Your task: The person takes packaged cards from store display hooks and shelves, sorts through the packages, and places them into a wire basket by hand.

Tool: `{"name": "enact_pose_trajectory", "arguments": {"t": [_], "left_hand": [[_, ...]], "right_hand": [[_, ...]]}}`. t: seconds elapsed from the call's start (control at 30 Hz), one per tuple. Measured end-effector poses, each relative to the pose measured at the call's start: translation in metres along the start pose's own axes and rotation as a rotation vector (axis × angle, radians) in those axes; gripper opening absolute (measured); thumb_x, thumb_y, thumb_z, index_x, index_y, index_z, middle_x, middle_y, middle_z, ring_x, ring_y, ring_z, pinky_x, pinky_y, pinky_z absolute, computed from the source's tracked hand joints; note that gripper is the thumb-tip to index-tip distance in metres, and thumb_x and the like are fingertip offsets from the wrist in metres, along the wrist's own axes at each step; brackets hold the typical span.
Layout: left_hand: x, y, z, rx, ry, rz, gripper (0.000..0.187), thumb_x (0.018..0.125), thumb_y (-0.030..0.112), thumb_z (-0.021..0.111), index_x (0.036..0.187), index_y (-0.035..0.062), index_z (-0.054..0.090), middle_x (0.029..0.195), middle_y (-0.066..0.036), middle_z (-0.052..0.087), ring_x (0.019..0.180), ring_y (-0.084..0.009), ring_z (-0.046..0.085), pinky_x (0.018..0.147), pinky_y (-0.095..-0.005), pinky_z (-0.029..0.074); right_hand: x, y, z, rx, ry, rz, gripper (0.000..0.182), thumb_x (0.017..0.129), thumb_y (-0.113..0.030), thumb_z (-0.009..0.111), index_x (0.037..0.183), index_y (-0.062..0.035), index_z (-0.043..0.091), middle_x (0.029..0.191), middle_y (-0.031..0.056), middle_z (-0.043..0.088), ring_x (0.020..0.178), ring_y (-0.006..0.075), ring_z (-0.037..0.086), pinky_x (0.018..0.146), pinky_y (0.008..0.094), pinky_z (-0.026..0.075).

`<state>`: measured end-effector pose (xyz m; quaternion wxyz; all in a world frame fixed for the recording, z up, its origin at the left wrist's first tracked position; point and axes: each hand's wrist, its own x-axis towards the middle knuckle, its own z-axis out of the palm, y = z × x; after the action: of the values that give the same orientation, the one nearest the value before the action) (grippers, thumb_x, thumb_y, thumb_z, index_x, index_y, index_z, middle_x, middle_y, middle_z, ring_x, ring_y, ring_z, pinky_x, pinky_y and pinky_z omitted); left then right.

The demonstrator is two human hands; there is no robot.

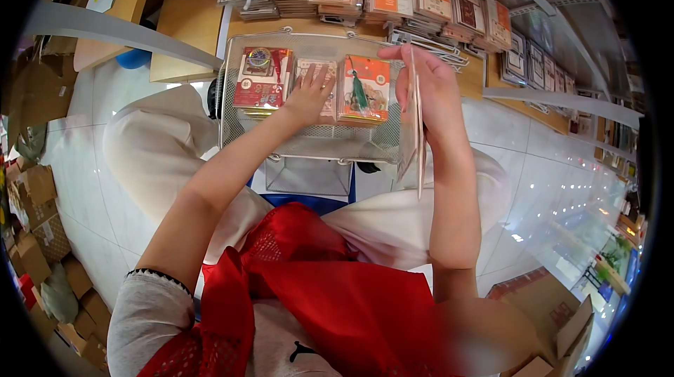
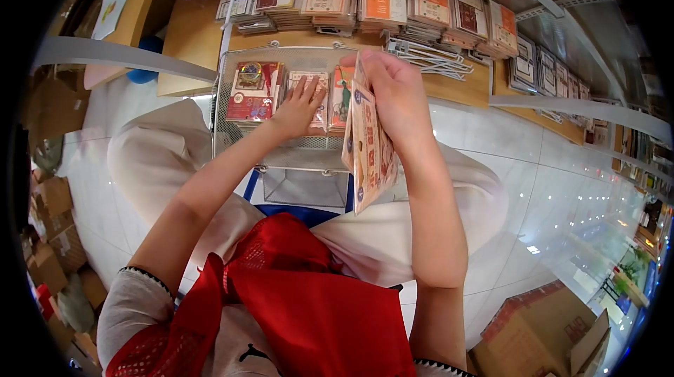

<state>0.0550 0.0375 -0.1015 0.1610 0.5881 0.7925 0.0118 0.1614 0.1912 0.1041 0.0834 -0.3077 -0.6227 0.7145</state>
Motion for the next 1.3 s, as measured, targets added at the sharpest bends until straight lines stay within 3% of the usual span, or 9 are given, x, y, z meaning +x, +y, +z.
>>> {"name": "enact_pose_trajectory", "arguments": {"t": [0.2,0.4,0.53,0.63,0.7,0.8,0.87,1.07,1.3], "left_hand": [[0.001,-0.004,-0.005,-0.022,-0.065,0.043,0.099,0.059,0.049,0.071,0.132,0.0011,0.022,0.137,-0.027,0.011,0.126,-0.0478,0.010,0.095,-0.0522,0.032],[0.004,-0.006,0.003,-0.066,-0.069,0.008,0.107,0.055,0.050,0.074,0.135,0.0068,0.017,0.139,-0.023,0.009,0.127,-0.0457,0.007,0.100,-0.0532,0.024],[0.003,-0.012,-0.001,-0.072,0.109,0.182,0.104,0.055,0.047,0.074,0.134,0.0037,0.020,0.137,-0.024,0.016,0.128,-0.0410,0.015,0.102,-0.0489,0.020],[-0.014,-0.011,-0.071,-0.243,0.074,0.470,0.101,0.056,0.044,0.075,0.132,0.0004,0.023,0.135,-0.024,0.021,0.127,-0.0377,0.020,0.103,-0.0444,0.020],[-0.025,0.000,-0.121,-0.373,0.061,0.600,0.098,0.057,0.041,0.075,0.130,-0.0016,0.025,0.134,-0.024,0.023,0.125,-0.0362,0.023,0.103,-0.0416,0.021],[-0.060,0.021,-0.195,-0.589,-0.102,0.543,0.094,0.061,0.033,0.075,0.129,-0.0040,0.023,0.132,-0.023,0.026,0.122,-0.0364,0.027,0.102,-0.0399,0.023],[-0.074,0.027,-0.209,-0.760,0.039,0.465,0.086,0.066,0.027,0.072,0.129,-0.0035,0.023,0.130,-0.022,0.028,0.122,-0.0348,0.028,0.102,-0.0385,0.024],[-0.088,0.017,-0.182,-1.113,0.264,0.359,0.070,0.076,0.014,0.062,0.130,-0.0031,0.019,0.128,-0.021,0.029,0.121,-0.0313,0.030,0.101,-0.0356,0.025],[-0.078,0.007,-0.166,-0.737,0.398,0.351,0.071,0.075,0.011,0.061,0.131,-0.0035,0.019,0.127,-0.022,0.028,0.115,-0.0366,0.037,0.095,-0.0349,0.034]], "right_hand": [[0.004,0.000,0.007,-0.021,-0.012,0.037,0.033,0.091,-0.030,0.042,0.093,-0.0011,0.059,0.042,-0.0043,0.038,0.034,0.0026,0.031,0.035,0.0183,0.024],[0.011,0.011,0.014,-0.075,0.057,-0.084,0.032,0.091,-0.024,0.041,0.087,0.0012,0.061,0.054,0.0014,0.053,0.050,0.0039,0.045,0.049,0.0195,0.038],[0.017,0.009,0.015,-0.536,0.165,-0.333,0.023,0.083,-0.018,0.049,0.078,0.0001,0.062,0.065,0.0158,0.057,0.055,0.0234,0.054,0.056,0.0292,0.041],[0.021,-0.008,0.018,-0.625,0.293,-0.333,0.024,0.083,-0.018,0.048,0.076,0.0006,0.062,0.062,0.0161,0.057,0.052,0.0268,0.053,0.054,0.0298,0.041],[0.027,-0.010,0.020,-0.469,0.321,-0.404,0.025,0.084,-0.019,0.048,0.075,0.0009,0.062,0.059,0.0135,0.057,0.049,0.0209,0.052,0.052,0.0293,0.041],[0.033,-0.013,0.031,-0.329,0.269,-0.415,0.027,0.086,-0.020,0.047,0.077,0.0011,0.062,0.060,0.0073,0.057,0.052,0.0123,0.049,0.052,0.0258,0.039],[0.036,-0.004,0.043,-0.235,0.168,-0.392,0.030,0.089,-0.020,0.045,0.080,0.0013,0.063,0.061,-0.0008,0.055,0.055,0.0047,0.044,0.051,0.0210,0.036],[0.031,0.009,0.076,-0.140,0.141,-0.262,0.030,0.090,-0.022,0.044,0.079,-0.0005,0.062,0.058,-0.0033,0.048,0.051,0.0035,0.038,0.047,0.0196,0.031],[0.035,0.024,0.087,0.109,0.190,-0.200,0.028,0.090,-0.018,0.040,0.076,-0.0012,0.059,0.060,-0.0034,0.046,0.057,0.0044,0.039,0.052,0.0207,0.032]]}}
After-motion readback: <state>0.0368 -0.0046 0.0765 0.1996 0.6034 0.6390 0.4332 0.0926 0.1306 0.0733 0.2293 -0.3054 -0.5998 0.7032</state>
